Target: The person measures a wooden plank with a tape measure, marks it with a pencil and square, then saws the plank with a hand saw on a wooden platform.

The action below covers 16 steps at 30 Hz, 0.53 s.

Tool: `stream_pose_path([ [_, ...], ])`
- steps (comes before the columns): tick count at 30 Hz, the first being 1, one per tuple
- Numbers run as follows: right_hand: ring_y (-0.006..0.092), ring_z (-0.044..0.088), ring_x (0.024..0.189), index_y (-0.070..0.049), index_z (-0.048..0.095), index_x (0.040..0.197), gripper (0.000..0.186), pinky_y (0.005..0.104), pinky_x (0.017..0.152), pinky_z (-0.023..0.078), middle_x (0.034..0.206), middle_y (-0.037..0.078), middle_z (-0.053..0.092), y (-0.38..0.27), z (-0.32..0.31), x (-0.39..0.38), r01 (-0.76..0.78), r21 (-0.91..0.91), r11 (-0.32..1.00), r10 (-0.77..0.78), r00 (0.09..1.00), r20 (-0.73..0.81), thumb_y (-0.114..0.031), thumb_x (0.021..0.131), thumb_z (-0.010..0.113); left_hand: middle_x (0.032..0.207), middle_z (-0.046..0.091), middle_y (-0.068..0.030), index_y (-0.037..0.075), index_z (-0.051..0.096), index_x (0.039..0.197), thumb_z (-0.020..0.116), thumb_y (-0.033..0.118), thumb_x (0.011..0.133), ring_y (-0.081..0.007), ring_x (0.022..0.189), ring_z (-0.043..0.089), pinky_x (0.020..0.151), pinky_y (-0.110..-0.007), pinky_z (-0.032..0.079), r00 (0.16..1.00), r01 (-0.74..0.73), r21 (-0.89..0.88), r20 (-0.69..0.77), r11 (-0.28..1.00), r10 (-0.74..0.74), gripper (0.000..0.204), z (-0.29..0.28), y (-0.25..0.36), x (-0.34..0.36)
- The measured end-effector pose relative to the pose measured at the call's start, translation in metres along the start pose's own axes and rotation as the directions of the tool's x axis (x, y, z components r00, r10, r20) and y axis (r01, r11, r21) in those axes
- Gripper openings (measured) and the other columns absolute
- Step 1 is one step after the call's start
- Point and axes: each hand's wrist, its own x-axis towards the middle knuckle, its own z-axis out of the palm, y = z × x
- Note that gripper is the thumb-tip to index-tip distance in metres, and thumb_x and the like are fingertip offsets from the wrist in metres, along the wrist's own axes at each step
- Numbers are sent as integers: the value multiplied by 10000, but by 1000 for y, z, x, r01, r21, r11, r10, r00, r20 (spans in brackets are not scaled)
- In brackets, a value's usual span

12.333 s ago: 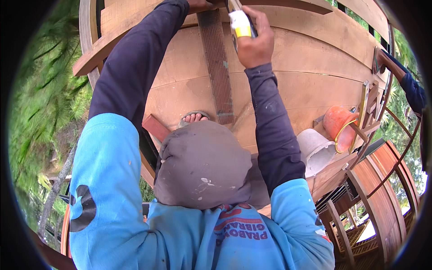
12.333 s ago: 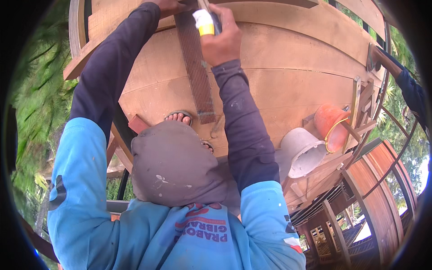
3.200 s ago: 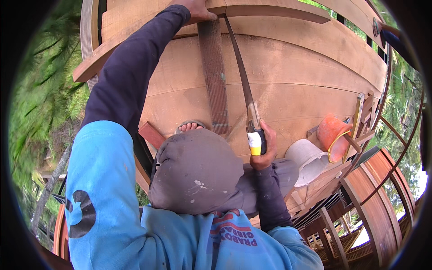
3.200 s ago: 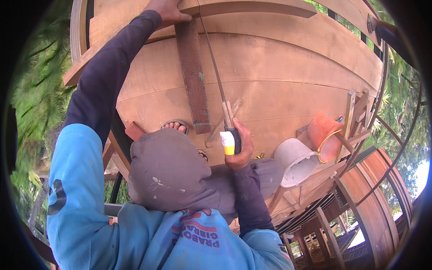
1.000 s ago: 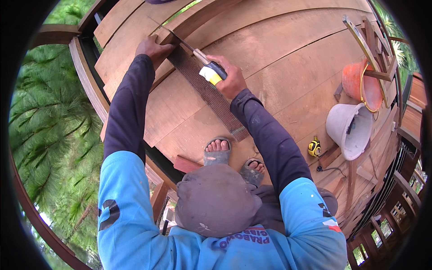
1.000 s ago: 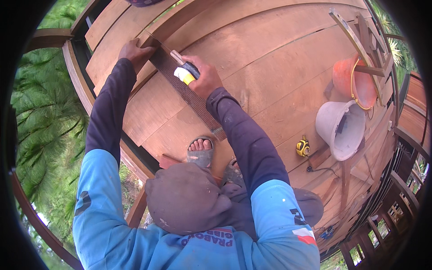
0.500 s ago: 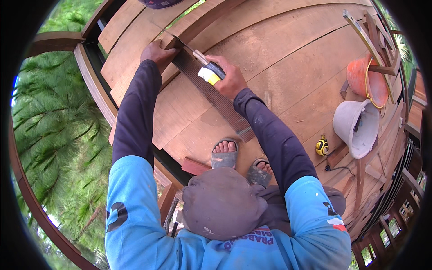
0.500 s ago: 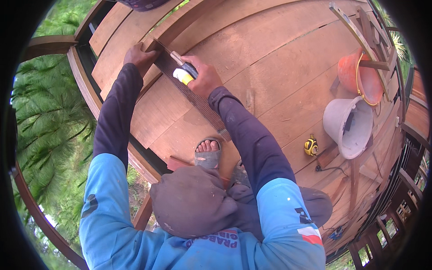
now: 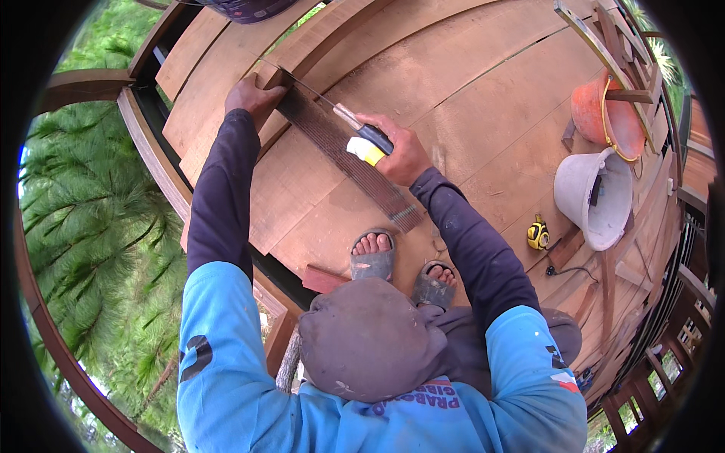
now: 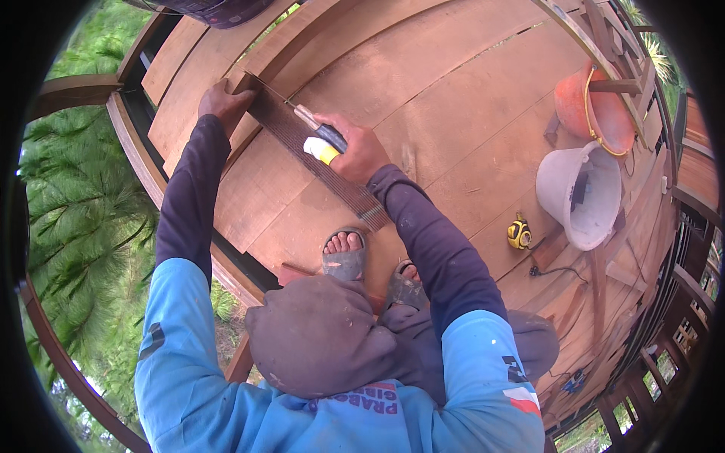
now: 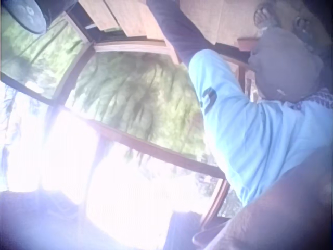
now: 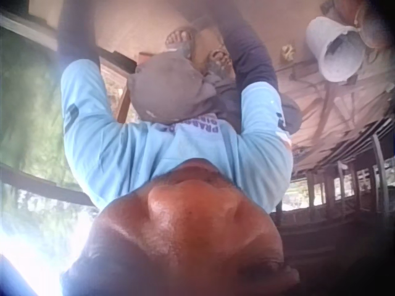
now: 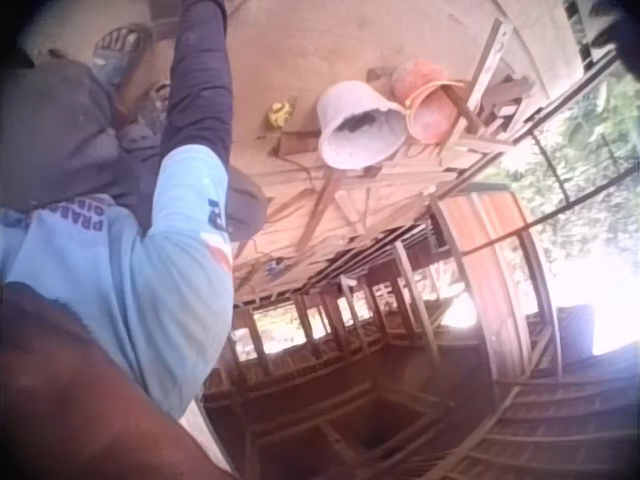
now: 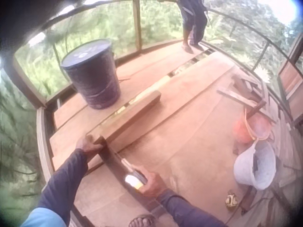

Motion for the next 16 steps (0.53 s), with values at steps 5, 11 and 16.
stream_pose_path([
  [5, 317, 710, 1147, -80, 601, 1371, 559, 355, 951, 553, 1243, 193, 714, 10, 4, -32, 38, 39, 999, -35, 997, -65, -102, 834, 754, 1185, 722, -224, 72, 638, 1259, 745, 522, 787, -376, 1126, 690, 964, -450, 525, 1000, 20, 215, -1, 976, -20, 661, 31, -3, -22],
  [11, 258, 691, 1196, -42, 620, 1362, 545, 347, 996, 540, 1298, 182, 697, 21, -20, -69, 39, 50, 998, -36, 997, -73, -82, 835, 754, 1178, 707, -164, 81, 617, 1162, 787, 428, 791, -363, 1108, 683, 948, -479, 516, 996, -49, 221, -60, 974, 64, 536, 54, 7, -61],
  [16, 274, 643, 1272, -40, 623, 1383, 556, 345, 1062, 504, 1375, 168, 663, 28, -22, -97, 84, 118, 989, -68, 990, -127, -131, 858, 779, 1261, 656, -144, 103, 607, 1220, 822, 319, 758, -337, 1158, 652, 975, -493, 494, 962, -104, 303, -212, 947, 173, 553, 76, 20, -98],
])
